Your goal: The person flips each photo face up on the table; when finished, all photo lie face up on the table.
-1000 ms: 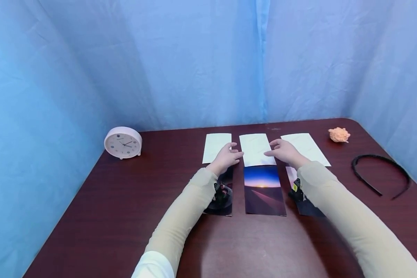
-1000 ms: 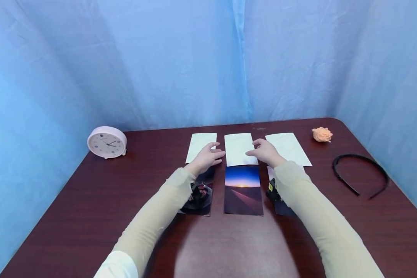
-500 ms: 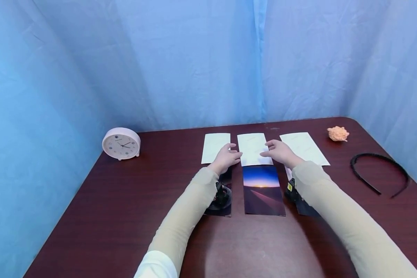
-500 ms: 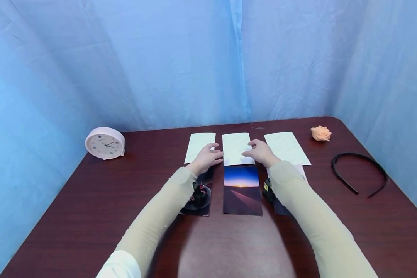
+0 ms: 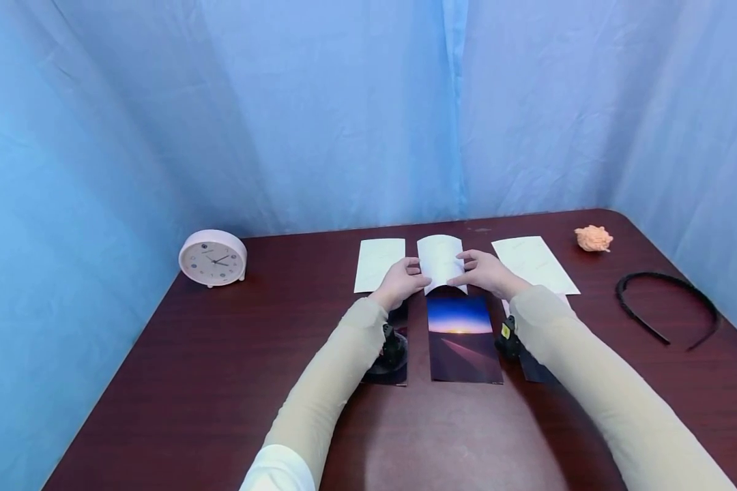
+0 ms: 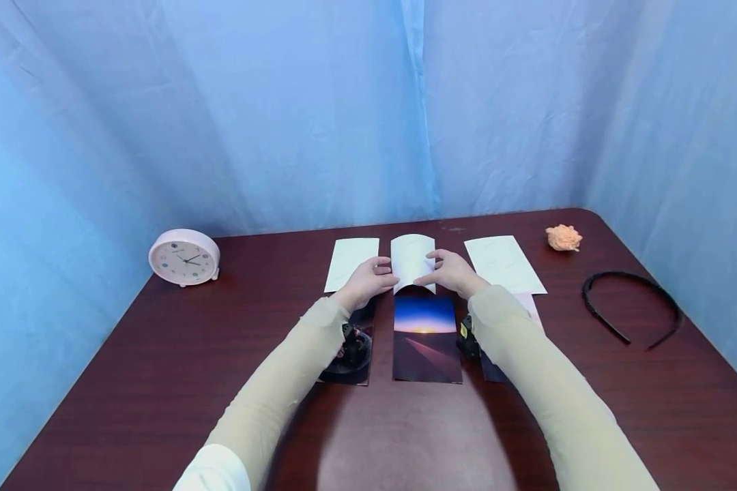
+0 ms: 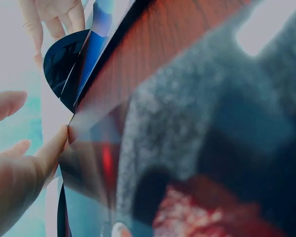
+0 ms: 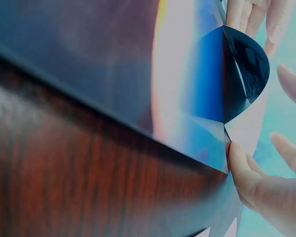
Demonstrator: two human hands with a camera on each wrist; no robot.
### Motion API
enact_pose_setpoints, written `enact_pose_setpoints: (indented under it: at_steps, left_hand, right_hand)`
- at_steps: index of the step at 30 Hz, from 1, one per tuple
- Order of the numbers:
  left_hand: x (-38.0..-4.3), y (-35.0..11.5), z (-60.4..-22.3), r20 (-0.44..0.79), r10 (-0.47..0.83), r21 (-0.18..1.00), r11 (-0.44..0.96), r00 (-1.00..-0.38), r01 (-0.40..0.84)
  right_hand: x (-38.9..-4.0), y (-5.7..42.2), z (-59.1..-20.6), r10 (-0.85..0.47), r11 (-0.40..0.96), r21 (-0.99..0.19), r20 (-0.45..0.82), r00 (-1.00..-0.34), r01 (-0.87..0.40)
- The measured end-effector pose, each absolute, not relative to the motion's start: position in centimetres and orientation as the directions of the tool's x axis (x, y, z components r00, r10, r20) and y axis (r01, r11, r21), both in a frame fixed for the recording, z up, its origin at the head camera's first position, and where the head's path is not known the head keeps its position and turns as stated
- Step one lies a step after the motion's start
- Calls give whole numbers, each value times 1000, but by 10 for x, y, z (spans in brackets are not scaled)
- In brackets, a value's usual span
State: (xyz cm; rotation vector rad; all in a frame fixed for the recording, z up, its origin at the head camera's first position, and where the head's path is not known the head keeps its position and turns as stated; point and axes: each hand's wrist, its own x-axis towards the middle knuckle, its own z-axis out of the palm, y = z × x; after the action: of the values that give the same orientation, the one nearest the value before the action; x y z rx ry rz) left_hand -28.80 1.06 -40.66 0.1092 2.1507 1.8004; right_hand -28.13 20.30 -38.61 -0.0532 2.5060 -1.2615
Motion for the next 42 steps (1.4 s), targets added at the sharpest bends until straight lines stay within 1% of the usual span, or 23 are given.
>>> enact_pose_setpoints:
  at_steps: [4, 8, 12, 15, 17, 21, 24, 26, 28, 31, 35, 38, 42]
  left_hand:
    - [-287, 11, -408, -182, 291, 956, 277, -939, -99]
    - [-287, 11, -408, -194, 312, 947, 309, -930, -94]
    - [-284, 12, -407, -185, 316, 925, 376, -931, -56]
    - [-281, 14, -404, -165, 322, 882, 472, -932, 7]
    - [-279, 15, -402, -154, 328, 845, 532, -932, 47]
    - [-276, 18, -399, -151, 347, 786, 609, -926, 100]
    - [-275, 20, -398, -143, 373, 735, 660, -917, 154]
    - [-274, 21, -399, -133, 392, 698, 689, -910, 195]
    - [-274, 22, -399, -117, 408, 672, 703, -905, 230]
    - [-275, 22, -401, -82, 414, 654, 709, -906, 265]
    - [-277, 19, -402, -17, 386, 672, 687, -922, 275]
    - [-278, 17, -400, 32, 352, 712, 649, -936, 268]
    - [-280, 14, -396, 101, 318, 749, 599, -943, 283]
  right_hand:
    - [-281, 201, -388, -200, 667, -742, -267, -943, 69]
    - [-280, 199, -388, -200, 711, -703, -246, -948, 32]
    - [-277, 200, -386, -214, 798, -597, -160, -964, -78]
    - [-277, 202, -385, -224, 854, -495, -74, -972, -159]
    - [-278, 203, -385, -225, 872, -453, -38, -974, -184]
    - [-279, 206, -386, -252, 893, -385, -1, -968, -232]
    - [-278, 208, -387, -286, 898, -350, -2, -958, -267]
    - [-277, 210, -387, -300, 889, -372, -26, -954, -269]
    - [-276, 212, -387, -307, 868, -423, -41, -951, -262]
    - [-275, 214, -386, -304, 828, -503, -27, -952, -250]
    - [-274, 216, -386, -281, 782, -566, 53, -958, -261]
    - [-274, 218, -385, -255, 755, -600, 103, -961, -265]
    - [-274, 221, -384, -215, 718, -648, 141, -966, -254]
